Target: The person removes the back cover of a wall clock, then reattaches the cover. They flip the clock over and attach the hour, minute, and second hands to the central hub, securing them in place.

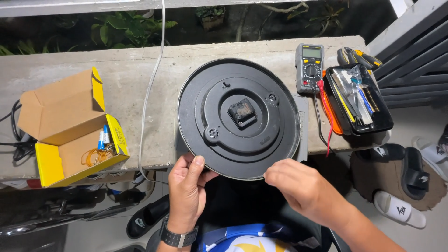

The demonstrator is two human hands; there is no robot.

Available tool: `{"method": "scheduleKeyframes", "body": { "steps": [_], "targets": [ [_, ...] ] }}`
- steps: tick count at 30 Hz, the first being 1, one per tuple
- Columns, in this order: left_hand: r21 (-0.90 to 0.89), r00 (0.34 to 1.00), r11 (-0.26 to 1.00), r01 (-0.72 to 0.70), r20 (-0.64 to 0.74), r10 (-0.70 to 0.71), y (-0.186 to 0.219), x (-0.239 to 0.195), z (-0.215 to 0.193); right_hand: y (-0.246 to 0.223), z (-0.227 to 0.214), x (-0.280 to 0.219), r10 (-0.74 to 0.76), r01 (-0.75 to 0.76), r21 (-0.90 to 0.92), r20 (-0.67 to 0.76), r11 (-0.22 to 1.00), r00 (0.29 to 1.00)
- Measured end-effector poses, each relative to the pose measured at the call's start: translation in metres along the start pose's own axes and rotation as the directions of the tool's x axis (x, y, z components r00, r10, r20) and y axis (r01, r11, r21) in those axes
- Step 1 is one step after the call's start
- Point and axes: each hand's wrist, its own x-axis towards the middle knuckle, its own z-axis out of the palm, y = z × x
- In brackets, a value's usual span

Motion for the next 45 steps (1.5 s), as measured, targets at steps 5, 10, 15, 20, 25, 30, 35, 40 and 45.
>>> {"method": "scheduleKeyframes", "body": {
  "steps": [5,10,15,20,25,30,35,40,45],
  "targets": [
    [-0.03,0.999,0.999,0.031,-0.016,-0.031,-0.002,0.005,-0.002,-0.003,0.012,-0.014,-0.129,0.113,-0.207,-0.067,0.972,0.989],
    [-0.088,0.999,0.996,0.022,-0.037,-0.026,-0.012,0.003,-0.001,-0.006,0.017,-0.009,-0.074,0.059,-0.082,-0.189,0.995,0.979],
    [-0.091,1.0,0.996,0.02,-0.011,-0.021,-0.006,-0.017,0.02,-0.013,0.025,0.003,-0.054,0.037,-0.069,-0.276,0.997,0.96],
    [-0.103,0.994,0.994,-0.036,0.101,0.046,-0.02,-0.025,0.035,-0.015,0.032,0.01,-0.051,0.029,-0.074,-0.31,0.997,0.949],
    [-0.101,0.997,0.994,-0.037,0.068,0.045,-0.016,-0.022,0.037,-0.013,0.028,0.006,0.035,-0.028,0.027,-0.329,0.999,0.944],
    [-0.1,0.999,0.995,-0.024,0.033,0.028,-0.014,-0.015,0.026,0.008,0.0,0.003,0.554,-0.512,0.251,-0.565,0.822,0.612],
    [-0.098,1.0,0.995,0.023,0.005,-0.022,-0.018,-0.011,0.017,0.076,-0.002,-0.01,0.712,-0.5,0.514,-0.581,0.697,0.395],
    [-0.099,0.999,0.994,0.035,0.009,-0.034,-0.026,-0.008,0.009,0.084,0.007,0.001,0.789,-0.508,0.608,-0.529,0.61,0.313],
    [-0.089,0.999,0.995,0.047,0.002,-0.047,-0.029,-0.006,0.002,0.089,0.006,-0.004,0.758,-0.546,0.528,-0.502,0.651,0.417]
  ]
}}
